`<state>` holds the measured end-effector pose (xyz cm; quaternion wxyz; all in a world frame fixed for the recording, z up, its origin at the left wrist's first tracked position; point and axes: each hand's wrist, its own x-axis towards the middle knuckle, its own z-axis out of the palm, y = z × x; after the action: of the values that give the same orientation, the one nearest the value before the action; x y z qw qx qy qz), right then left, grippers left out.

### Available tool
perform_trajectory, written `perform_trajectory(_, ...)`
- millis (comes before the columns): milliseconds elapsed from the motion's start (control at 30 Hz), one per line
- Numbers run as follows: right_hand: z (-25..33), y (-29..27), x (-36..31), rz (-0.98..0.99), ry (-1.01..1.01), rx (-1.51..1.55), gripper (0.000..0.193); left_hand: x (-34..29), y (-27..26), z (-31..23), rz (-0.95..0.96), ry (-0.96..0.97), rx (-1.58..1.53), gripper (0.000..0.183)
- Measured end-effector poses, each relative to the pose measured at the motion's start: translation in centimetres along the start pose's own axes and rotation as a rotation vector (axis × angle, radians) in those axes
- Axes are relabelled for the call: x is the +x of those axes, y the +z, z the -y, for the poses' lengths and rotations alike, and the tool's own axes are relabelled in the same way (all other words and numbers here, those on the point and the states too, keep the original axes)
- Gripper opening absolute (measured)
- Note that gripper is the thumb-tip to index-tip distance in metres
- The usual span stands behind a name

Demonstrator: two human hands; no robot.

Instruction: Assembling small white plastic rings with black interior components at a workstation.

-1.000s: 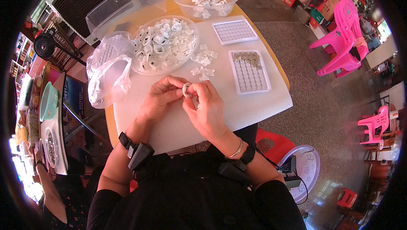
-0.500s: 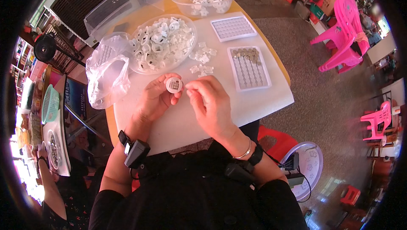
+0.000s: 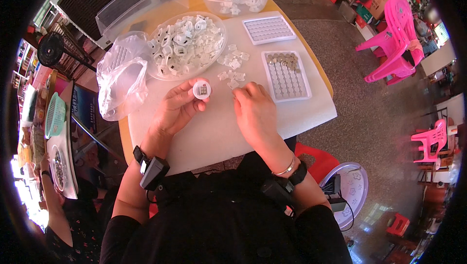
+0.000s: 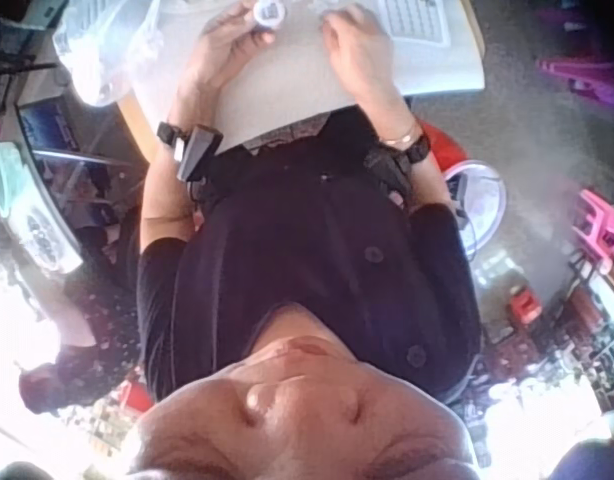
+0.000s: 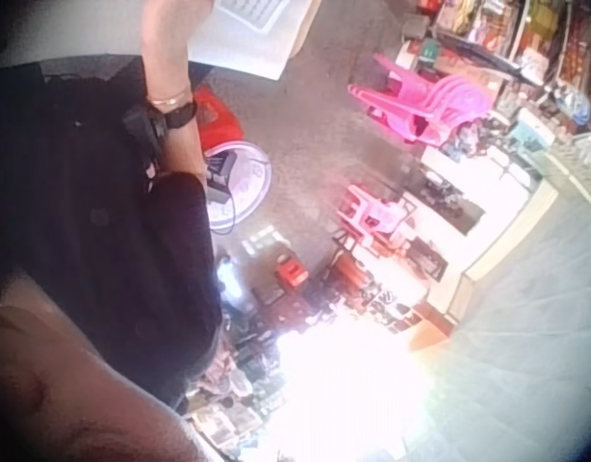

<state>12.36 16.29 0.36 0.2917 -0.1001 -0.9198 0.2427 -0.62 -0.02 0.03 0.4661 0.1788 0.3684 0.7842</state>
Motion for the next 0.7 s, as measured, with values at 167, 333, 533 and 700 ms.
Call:
perform_trajectory(167,-0.6,0.2,0.0,0.068,-0.026,-0.033,0.005,-0.1,0.1,-0.1,0.057,-0.033,-0.006,0.03)
perform_trajectory(333,0.7,-1.0,0.2,0.068,0.127,0.242,0.002,-0.1,0.1,-0.1,0.097,-0.059,-0.009,0.029)
perform_trajectory(533,2.4,-1.9,0.7,0.096,0.222,0.728,0.011,-0.1,0.3,-0.1,0.121,-0.066,0.0,0.028)
perform_trajectory(700,2.8,-1.9,0.7,0.171,0.31,0.922,0.015,-0.2,0.2,0.0,0.104,-0.066,0.008,0.028)
